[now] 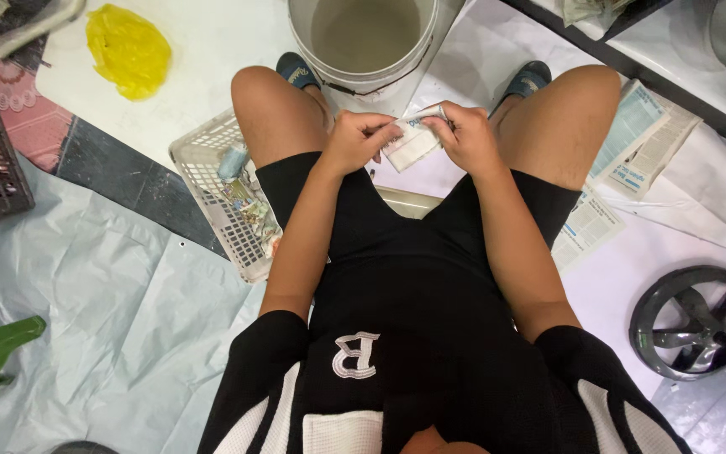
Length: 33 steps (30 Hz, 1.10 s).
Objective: The person sits on the floor and repeatedly folds newspaper sheets by hand. They pick up sheets from a plastic basket, fold them into smaller rectangles, and place them back into the basket. The task is repetitive and involves handling multiple newspaper sheets.
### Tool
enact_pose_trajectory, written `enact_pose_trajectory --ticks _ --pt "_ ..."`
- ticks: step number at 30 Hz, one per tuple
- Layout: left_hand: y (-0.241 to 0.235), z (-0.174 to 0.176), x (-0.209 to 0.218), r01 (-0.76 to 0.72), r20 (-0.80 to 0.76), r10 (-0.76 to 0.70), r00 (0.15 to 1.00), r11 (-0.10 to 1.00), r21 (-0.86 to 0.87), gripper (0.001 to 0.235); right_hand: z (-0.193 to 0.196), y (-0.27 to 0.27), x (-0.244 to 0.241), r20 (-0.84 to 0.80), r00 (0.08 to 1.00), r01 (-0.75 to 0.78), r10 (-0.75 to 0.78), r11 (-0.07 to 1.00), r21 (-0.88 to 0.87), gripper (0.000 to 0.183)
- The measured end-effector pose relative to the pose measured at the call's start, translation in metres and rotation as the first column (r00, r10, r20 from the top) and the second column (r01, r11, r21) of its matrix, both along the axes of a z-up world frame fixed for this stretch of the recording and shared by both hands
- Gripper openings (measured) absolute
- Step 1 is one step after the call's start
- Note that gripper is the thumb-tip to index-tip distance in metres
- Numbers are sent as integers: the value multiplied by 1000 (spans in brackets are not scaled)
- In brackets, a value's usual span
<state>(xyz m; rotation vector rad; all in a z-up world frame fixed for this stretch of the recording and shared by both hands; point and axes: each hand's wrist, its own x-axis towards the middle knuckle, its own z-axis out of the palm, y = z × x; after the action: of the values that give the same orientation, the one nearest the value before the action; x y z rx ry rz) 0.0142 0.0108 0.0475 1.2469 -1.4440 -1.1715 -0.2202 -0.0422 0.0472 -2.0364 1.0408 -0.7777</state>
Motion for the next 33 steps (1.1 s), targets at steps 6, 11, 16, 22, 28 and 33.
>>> enact_pose_trajectory --ticks 6,11,16,22,28,33 --pt "5 -10 -7 24 130 -9 992 993 -112 14 7 -1 4 142 987 -75 75 997 -2 33" --pt "1 -29 -11 -107 -158 103 982 994 -22 14 1 1 21 339 939 -70 -60 931 358 37" --pt "1 -36 -8 -129 -222 141 965 989 69 22 -16 0 20 245 969 -58 -44 916 396 16" --pt "-1 -30 -8 -61 -438 -5 899 989 -137 26 -22 -2 20 594 804 -263 19 908 326 18" --pt "1 -20 -3 -168 -98 142 985 912 -373 36 -16 -5 9 635 769 -428 -70 680 595 19" --pt "4 -10 -9 -97 -44 88 995 952 -290 31 -19 1 13 519 854 -281 -32 811 514 35"
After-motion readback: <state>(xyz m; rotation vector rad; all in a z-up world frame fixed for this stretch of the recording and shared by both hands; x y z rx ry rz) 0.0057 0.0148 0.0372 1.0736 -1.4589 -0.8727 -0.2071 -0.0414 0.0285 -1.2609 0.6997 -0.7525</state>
